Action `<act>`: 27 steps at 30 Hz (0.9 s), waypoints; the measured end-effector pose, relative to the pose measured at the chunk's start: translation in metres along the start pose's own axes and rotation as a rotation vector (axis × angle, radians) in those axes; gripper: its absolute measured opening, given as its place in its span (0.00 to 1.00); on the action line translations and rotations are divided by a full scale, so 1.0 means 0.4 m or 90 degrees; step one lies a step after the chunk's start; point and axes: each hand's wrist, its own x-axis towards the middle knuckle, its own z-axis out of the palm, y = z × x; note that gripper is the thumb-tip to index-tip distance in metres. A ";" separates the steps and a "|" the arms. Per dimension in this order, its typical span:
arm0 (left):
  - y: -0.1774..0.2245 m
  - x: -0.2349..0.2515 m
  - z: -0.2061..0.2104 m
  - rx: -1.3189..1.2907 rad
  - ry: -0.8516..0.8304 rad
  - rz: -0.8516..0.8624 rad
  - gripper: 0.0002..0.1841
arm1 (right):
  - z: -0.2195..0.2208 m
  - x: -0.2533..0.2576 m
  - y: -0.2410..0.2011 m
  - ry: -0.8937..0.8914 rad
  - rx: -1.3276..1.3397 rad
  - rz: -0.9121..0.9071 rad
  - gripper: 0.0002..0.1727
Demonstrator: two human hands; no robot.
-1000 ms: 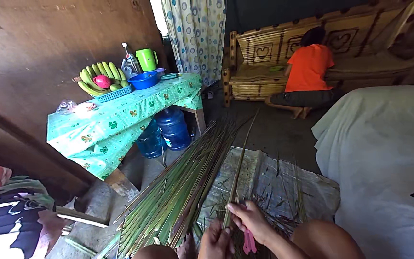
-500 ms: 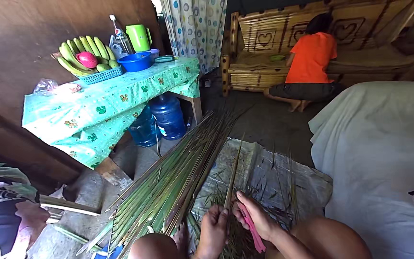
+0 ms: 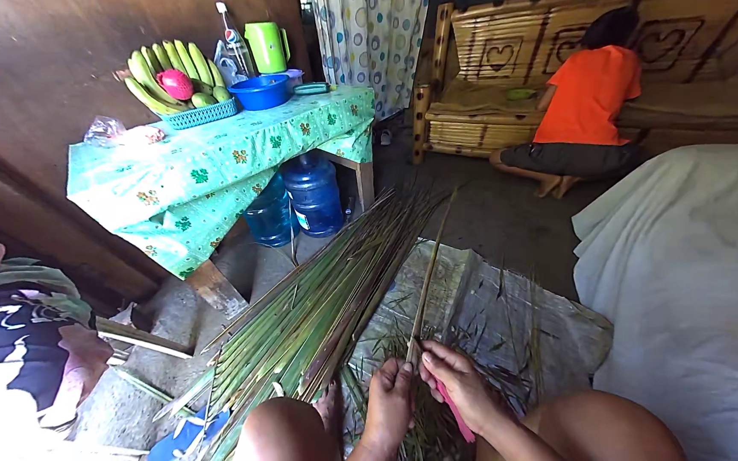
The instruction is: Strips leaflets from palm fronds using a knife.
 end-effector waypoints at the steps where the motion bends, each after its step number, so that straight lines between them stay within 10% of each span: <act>1: 0.003 -0.001 -0.002 -0.012 -0.001 -0.009 0.12 | 0.002 0.003 0.007 0.005 -0.021 -0.024 0.16; 7: 0.015 -0.006 -0.013 -0.074 -0.019 -0.053 0.14 | -0.012 0.024 0.044 0.007 -0.221 -0.191 0.20; 27: 0.010 -0.019 -0.014 0.008 -0.033 -0.017 0.11 | -0.023 0.063 0.048 0.080 -0.065 -0.122 0.18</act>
